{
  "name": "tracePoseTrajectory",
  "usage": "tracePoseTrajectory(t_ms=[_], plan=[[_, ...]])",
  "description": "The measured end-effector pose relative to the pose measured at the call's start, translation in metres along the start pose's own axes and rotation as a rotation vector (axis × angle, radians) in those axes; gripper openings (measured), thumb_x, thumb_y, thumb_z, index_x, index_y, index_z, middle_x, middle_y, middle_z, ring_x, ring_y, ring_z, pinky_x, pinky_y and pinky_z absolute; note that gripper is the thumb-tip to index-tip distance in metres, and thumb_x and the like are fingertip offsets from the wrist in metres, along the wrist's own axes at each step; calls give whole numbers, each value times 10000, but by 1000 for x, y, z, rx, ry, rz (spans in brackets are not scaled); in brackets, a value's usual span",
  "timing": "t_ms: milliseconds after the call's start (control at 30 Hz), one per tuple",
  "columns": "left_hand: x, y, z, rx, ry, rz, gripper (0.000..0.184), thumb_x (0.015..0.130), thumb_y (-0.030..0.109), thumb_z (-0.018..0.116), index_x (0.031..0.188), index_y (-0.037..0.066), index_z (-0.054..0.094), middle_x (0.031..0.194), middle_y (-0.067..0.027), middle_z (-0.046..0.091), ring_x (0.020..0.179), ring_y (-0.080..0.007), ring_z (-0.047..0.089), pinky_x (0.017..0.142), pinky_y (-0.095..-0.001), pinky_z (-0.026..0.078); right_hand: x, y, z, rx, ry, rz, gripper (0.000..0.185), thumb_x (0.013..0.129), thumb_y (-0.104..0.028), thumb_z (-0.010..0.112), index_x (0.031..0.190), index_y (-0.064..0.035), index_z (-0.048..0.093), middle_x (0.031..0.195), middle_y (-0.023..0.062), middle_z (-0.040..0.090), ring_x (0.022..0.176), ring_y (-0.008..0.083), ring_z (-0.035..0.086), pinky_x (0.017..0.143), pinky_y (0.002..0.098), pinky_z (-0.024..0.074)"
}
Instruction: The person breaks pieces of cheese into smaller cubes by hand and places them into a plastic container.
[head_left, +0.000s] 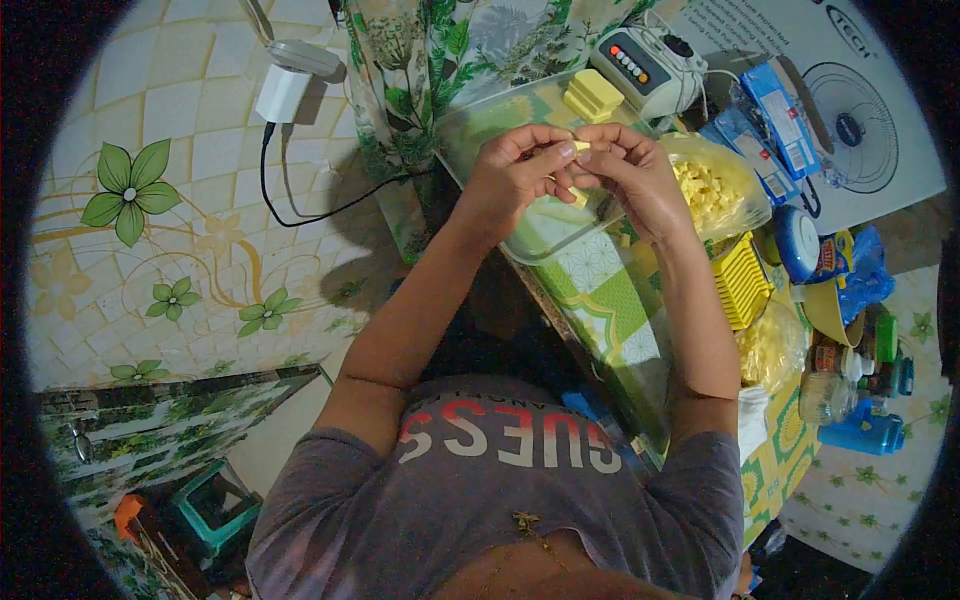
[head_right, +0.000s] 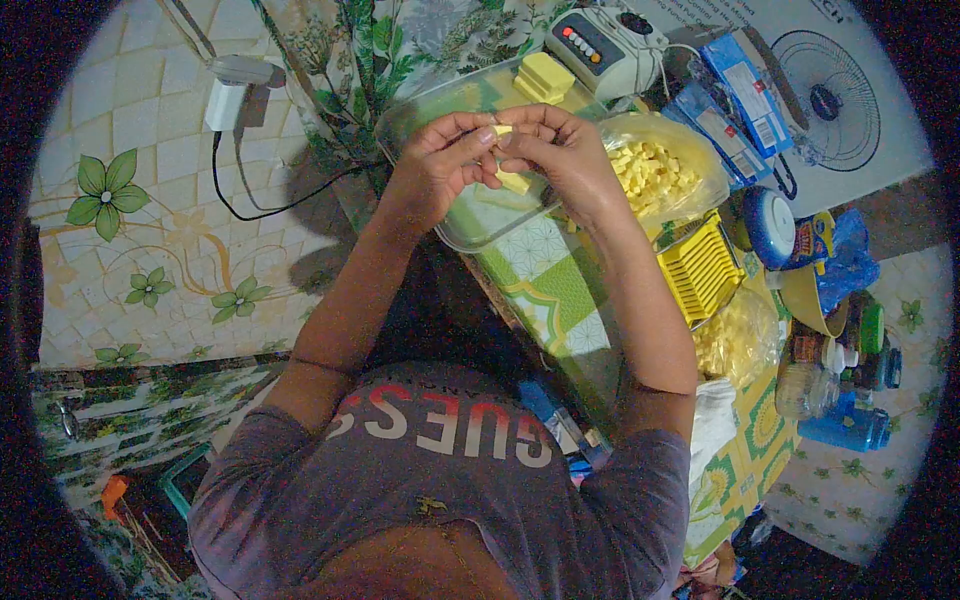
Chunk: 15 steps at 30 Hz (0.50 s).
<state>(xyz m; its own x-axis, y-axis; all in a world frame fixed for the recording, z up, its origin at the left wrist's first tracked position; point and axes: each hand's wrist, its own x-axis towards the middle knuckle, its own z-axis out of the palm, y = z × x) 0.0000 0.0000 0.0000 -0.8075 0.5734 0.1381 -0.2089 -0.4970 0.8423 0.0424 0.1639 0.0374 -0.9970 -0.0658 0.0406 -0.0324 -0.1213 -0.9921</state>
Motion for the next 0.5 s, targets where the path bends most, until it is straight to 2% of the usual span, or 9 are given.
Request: tracePoseTrajectory(t_ms=[267, 367, 467, 500], plan=[[0, 4, -1, -7, 42, -47, 233, 893, 149, 521, 1054, -13, 563, 912, -76, 578, 721, -141, 560, 654, -305, 507, -1, -4, 4, 39, 14, 37, 272, 809, -27, 600, 1067, 54, 575, 917, 113, 647, 807, 144, 642, 753, 251, 538], [2, -5, -11, -38, -11, 29, 291, 903, 193, 495, 1097, -18, 542, 978, -97, 565, 748, -174, 572, 704, -326, 507, -1, -4, 4, 72, 34, 56, 279, 810, -12, 586, 1080, 59, 570, 950, 124, 640, 822, 148, 642, 760, 250, 539], [5, -12, -21, -262, -19, -29, 334, 913, 222, 462, 1144, -14, 514, 1047, -103, 545, 808, -203, 578, 767, -355, 498, 0, -2, 2, 110, 37, 63, 279, 814, -6, 585, 1087, 50, 571, 959, 113, 637, 832, 145, 639, 767, 242, 538], [5, -16, -24, -263, -39, 7, 346, 913, 236, 462, 1153, -10, 508, 1055, -102, 542, 825, -211, 577, 778, -358, 493, 1, -1, 1, 96, 39, 59, 278, 812, -3, 590, 1086, 45, 573, 949, 105, 637, 829, 142, 638, 765, 241, 537]])
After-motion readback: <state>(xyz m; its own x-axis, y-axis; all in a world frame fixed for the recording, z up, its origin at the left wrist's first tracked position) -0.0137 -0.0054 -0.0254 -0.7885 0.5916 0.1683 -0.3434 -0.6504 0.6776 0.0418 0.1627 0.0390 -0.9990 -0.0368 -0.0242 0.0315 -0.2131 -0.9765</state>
